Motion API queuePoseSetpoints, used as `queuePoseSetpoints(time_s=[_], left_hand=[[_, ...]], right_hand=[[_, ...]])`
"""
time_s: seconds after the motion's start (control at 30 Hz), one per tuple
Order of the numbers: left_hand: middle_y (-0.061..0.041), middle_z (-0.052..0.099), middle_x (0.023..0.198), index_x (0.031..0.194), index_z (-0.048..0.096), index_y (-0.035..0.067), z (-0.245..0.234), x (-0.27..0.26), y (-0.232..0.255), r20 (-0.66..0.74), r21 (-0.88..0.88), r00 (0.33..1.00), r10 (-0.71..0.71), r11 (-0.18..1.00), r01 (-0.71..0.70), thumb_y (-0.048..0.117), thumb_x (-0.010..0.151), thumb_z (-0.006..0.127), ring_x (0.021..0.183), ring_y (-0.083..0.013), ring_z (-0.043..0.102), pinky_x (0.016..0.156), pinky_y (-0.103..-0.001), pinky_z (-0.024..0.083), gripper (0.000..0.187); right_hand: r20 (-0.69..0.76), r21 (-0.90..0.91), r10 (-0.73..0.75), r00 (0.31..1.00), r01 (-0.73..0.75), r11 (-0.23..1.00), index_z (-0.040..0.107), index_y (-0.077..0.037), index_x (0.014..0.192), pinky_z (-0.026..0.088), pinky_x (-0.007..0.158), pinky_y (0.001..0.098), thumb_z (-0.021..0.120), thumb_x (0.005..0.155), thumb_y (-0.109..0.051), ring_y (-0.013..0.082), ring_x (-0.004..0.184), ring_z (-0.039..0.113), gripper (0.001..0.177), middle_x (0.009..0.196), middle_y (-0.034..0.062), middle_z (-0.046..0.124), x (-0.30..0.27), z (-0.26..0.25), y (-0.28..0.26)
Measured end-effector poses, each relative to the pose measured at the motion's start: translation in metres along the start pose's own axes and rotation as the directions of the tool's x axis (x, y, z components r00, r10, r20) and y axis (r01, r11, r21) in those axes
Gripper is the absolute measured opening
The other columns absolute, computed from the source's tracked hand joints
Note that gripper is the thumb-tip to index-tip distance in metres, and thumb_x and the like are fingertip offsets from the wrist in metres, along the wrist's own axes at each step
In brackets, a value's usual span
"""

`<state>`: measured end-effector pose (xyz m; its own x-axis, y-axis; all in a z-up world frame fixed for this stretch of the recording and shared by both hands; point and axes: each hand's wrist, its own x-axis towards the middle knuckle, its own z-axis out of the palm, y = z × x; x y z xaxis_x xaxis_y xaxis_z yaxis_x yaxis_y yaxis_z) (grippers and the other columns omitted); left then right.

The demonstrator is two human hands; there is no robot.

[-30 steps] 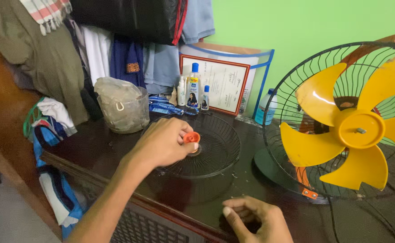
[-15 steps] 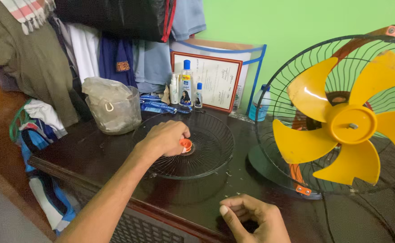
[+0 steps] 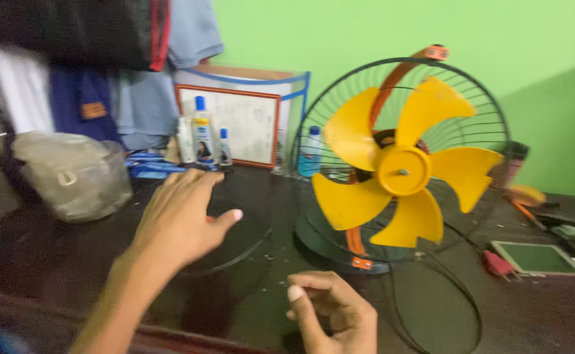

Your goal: The person unplugs a small table fan, then removes the front grille, the central cap, and the fan blade. They place the parts on the table and retrieve a screwdriver from a plastic bag, preparing to work on the motor housing.

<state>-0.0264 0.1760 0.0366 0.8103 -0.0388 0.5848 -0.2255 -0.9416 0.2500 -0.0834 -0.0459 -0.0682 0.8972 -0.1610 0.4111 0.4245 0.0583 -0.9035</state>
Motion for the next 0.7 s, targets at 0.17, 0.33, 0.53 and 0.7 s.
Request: queuePoseSetpoints(time_s=[0.17,0.33,0.53,0.7], left_hand=[[-0.027,0.046,0.14,0.143,0.042,-0.005,0.005,-0.035,0.089,-0.332,-0.273,0.932,0.148,0.93,-0.245,0.03,0.068,0.088,0.13,-0.0461,0.043,0.109,-0.053,0.035,0.094],[-0.032,0.029,0.151,0.146,0.039,-0.001,0.028,-0.032,0.132,-0.413,-0.187,0.887,0.208,0.934,-0.306,0.035,0.06,0.093,0.141,-0.0533,0.031,0.113,-0.065,0.025,0.108],[-0.043,0.01,0.153,0.151,0.037,0.006,0.065,-0.028,0.149,-0.459,-0.341,0.888,0.021,0.919,-0.198,0.032,0.059,0.096,0.143,-0.0589,0.021,0.111,-0.064,0.03,0.113],[-0.03,0.05,0.136,0.156,0.019,0.004,0.089,-0.025,0.153,-0.223,-0.728,0.966,-0.133,0.682,-0.074,0.018,0.071,0.09,0.128,-0.04,0.055,0.106,-0.049,0.046,0.111]], right_hand=[[-0.114,-0.399,-0.494,0.862,0.416,0.818,0.075,-0.002,0.096,0.057,0.077,0.0222,0.078,0.087,-0.003,0.0102,0.08,0.072,0.01,0.086,0.0039,0.076,0.021,-0.054,-0.049],[0.267,-0.805,-0.711,0.65,0.556,0.206,0.068,-0.007,0.123,0.045,0.107,0.045,0.086,0.076,-0.011,0.0337,0.123,0.059,0.05,0.13,0.0145,0.067,0.071,-0.085,-0.11],[0.468,-0.811,-0.553,0.69,0.584,0.043,0.053,-0.006,0.142,0.016,0.117,0.0592,0.087,0.068,-0.026,0.0421,0.137,0.04,0.084,0.139,0.0174,0.054,0.106,-0.083,-0.14],[0.454,-0.823,-0.46,0.763,0.557,0.111,0.057,-0.01,0.138,0.028,0.116,0.0517,0.084,0.069,-0.023,0.0346,0.126,0.05,0.075,0.126,0.0129,0.063,0.11,-0.093,-0.148]])
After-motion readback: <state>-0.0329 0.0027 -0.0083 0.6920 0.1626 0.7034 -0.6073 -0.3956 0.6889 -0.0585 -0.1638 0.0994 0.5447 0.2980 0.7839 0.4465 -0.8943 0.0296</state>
